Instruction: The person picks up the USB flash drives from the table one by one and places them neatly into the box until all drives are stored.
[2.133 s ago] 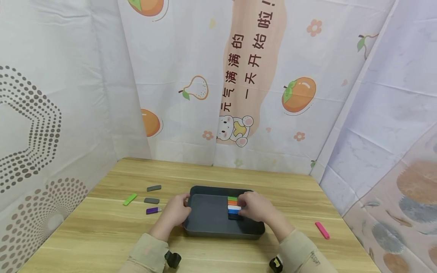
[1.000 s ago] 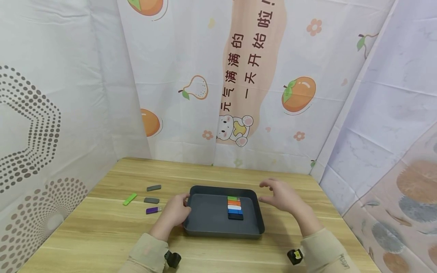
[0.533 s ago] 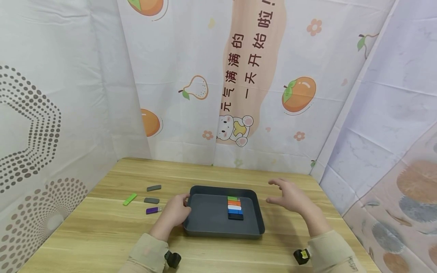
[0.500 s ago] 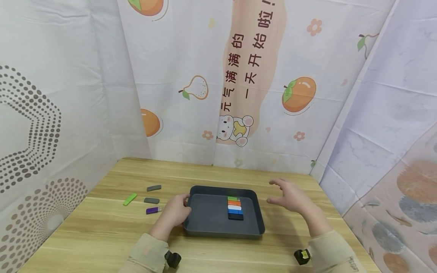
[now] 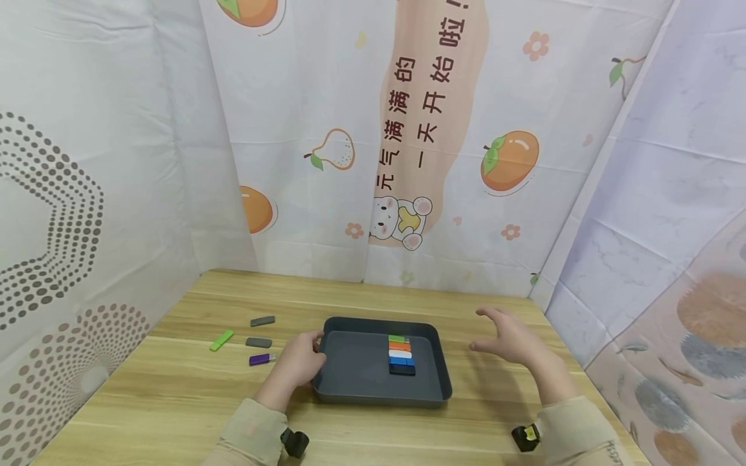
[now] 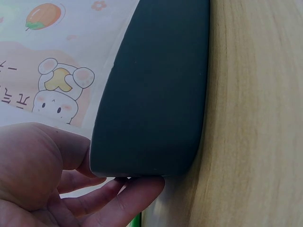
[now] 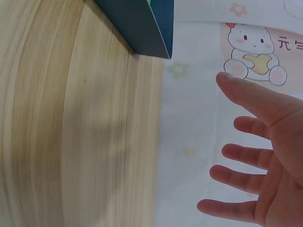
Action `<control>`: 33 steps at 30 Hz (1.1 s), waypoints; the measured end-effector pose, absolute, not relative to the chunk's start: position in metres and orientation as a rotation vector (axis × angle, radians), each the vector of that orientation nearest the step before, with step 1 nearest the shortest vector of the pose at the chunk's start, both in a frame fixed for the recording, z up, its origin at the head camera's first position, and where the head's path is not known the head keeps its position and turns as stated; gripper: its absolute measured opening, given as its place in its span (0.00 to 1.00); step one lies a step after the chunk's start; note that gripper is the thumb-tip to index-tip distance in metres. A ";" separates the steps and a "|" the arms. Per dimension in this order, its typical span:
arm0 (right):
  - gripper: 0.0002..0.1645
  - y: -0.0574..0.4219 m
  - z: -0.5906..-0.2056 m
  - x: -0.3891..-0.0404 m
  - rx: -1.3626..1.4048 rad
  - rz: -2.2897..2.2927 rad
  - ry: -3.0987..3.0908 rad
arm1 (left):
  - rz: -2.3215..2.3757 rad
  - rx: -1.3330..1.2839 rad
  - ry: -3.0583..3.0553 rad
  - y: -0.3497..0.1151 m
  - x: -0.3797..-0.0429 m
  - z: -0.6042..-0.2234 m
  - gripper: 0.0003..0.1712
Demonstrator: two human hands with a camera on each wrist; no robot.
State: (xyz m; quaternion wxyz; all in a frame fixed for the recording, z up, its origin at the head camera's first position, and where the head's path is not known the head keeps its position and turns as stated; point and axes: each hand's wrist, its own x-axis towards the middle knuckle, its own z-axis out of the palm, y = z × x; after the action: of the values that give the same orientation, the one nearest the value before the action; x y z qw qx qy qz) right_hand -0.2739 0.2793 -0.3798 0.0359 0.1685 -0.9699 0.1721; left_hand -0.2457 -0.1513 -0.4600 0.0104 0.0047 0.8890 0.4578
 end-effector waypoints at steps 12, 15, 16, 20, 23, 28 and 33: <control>0.51 0.304 -0.385 -0.276 0.443 0.495 -3.027 | 1.413 0.014 2.782 -0.151 -0.244 -0.457 0.31; 0.50 0.309 -0.388 -0.276 0.439 0.497 -3.026 | 1.411 0.014 2.783 -0.151 -0.244 -0.457 0.31; 0.49 0.311 -0.389 -0.275 0.439 0.501 -3.026 | 1.411 0.012 2.782 -0.151 -0.244 -0.457 0.31; 0.47 0.319 -0.393 -0.275 0.438 0.521 -3.032 | 1.409 0.021 2.785 -0.151 -0.243 -0.457 0.31; 0.48 0.326 -0.395 -0.275 0.423 0.532 -3.053 | 1.412 0.017 2.783 -0.151 -0.243 -0.458 0.31; 0.51 0.338 -0.399 -0.274 0.352 0.525 -3.107 | 1.406 0.019 2.788 -0.151 -0.244 -0.459 0.31; 0.52 0.347 -0.403 -0.274 0.311 0.514 -3.117 | 1.401 0.002 2.789 -0.151 -0.244 -0.457 0.31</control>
State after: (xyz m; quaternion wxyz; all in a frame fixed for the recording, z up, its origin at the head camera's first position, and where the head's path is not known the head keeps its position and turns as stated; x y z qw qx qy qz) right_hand -0.2736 0.3474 -0.4035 -0.0166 0.0980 -0.9818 0.1618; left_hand -0.2435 -0.1507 -0.4575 0.0102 0.0008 0.8936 0.4488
